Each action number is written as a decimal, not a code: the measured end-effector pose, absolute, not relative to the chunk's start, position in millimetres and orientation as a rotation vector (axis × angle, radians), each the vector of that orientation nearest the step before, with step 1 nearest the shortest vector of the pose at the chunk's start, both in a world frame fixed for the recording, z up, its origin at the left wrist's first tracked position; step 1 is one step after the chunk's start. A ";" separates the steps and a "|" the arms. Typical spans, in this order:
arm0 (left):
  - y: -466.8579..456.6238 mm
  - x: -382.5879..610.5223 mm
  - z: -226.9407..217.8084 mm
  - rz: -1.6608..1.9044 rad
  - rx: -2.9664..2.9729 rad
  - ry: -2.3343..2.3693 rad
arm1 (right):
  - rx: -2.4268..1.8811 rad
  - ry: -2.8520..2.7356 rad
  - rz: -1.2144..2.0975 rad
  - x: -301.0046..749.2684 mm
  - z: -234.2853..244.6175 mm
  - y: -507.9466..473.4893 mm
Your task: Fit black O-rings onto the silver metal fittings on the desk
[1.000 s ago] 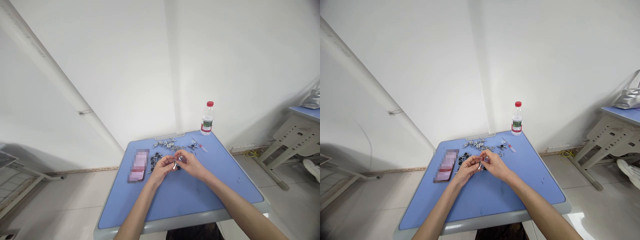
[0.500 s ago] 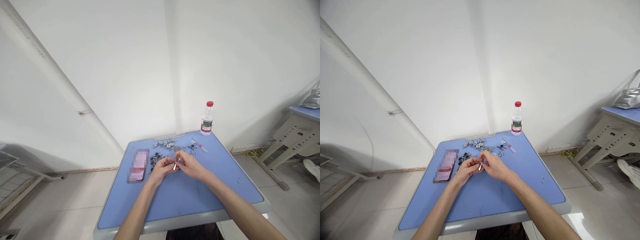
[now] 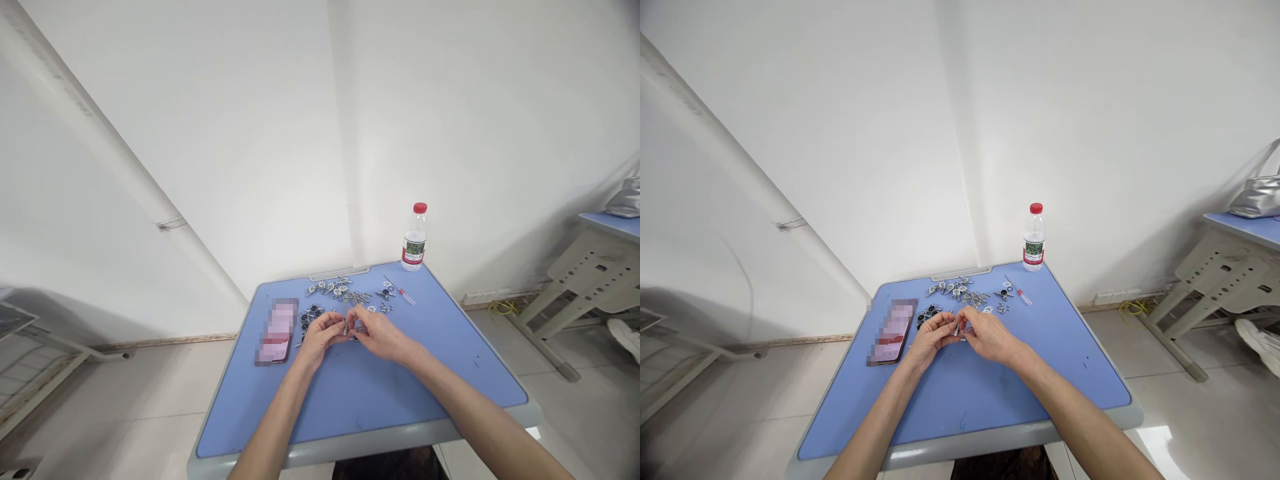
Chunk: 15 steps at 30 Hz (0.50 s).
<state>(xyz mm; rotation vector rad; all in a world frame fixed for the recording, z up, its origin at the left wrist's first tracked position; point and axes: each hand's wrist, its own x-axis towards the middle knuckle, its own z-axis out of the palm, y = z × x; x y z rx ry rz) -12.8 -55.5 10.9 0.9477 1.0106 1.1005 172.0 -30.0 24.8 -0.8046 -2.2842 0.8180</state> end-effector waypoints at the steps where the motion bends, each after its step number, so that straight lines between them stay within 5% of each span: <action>1: -55.0 -13.1 10.3 1.114 0.957 1.025 | -0.801 -2.294 0.813 171.9 25.4 -30.5; 15: -49.2 -23.9 8.6 1.360 0.848 1.044 | -1.156 -2.287 0.770 216.0 42.4 -2.3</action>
